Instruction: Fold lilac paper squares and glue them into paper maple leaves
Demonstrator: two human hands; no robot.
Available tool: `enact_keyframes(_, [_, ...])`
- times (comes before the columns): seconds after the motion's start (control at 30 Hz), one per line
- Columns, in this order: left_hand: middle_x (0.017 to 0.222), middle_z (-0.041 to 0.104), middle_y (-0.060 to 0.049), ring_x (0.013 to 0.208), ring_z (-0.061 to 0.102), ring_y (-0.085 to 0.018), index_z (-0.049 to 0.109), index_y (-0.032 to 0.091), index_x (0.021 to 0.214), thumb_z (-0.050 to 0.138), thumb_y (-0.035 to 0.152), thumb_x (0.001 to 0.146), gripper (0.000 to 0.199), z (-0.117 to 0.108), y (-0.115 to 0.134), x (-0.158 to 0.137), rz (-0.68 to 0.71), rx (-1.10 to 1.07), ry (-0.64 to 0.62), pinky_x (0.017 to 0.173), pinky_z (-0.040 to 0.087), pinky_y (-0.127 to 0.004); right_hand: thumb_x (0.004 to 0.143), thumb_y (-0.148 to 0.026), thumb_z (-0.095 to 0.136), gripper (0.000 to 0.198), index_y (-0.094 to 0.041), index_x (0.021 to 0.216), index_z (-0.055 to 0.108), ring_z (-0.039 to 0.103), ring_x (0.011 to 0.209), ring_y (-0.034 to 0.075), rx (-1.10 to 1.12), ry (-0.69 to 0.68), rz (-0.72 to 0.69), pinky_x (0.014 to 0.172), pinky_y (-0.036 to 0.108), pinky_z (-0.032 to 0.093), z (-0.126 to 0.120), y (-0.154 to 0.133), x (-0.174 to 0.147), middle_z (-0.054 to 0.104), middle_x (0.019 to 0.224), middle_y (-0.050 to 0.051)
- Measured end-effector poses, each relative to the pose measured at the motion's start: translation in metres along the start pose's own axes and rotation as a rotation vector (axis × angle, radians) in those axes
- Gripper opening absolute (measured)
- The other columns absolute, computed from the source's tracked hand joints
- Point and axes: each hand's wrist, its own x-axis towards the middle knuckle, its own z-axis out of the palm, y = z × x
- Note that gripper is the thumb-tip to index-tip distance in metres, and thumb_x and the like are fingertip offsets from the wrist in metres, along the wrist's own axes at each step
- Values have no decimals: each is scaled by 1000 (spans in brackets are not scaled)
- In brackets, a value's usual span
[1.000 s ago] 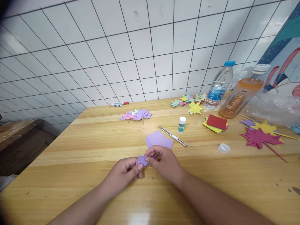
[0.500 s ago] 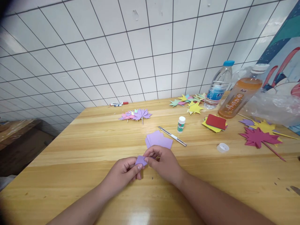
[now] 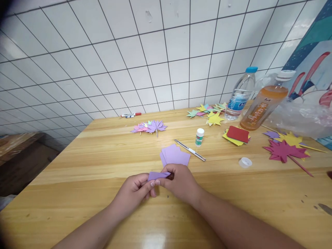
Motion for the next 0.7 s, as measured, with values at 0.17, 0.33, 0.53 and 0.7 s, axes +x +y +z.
enact_keyframes(0.17, [60,63,-2,50,49,-10,63,15,69,47,39,83,32,-6,1,1,35,108,3,50,37,-20,64,-36,68,20,-18,63,62,48,54,11,2,47,48,49,21,37,0,3,3,55,56,-3])
enact_keyframes(0.33, [59,63,-2,52,50,-10,63,15,66,47,39,83,34,-12,2,3,57,128,16,52,38,-20,62,-36,70,19,-18,59,62,49,49,10,69,112,111,46,21,41,-3,-2,4,57,55,-2])
enact_keyframes(0.53, [58,62,-2,47,47,-9,64,14,72,47,42,82,34,-16,1,6,2,57,-20,48,36,-20,67,-37,64,21,-17,61,65,51,49,10,117,75,122,49,22,43,-10,-4,5,57,54,-2])
enact_keyframes(0.7, [56,61,-2,46,47,-9,62,13,71,51,42,80,32,-16,1,8,-24,-22,6,47,36,-20,72,-47,57,33,-15,69,66,55,57,12,245,-38,113,55,24,48,-16,-3,5,58,60,0])
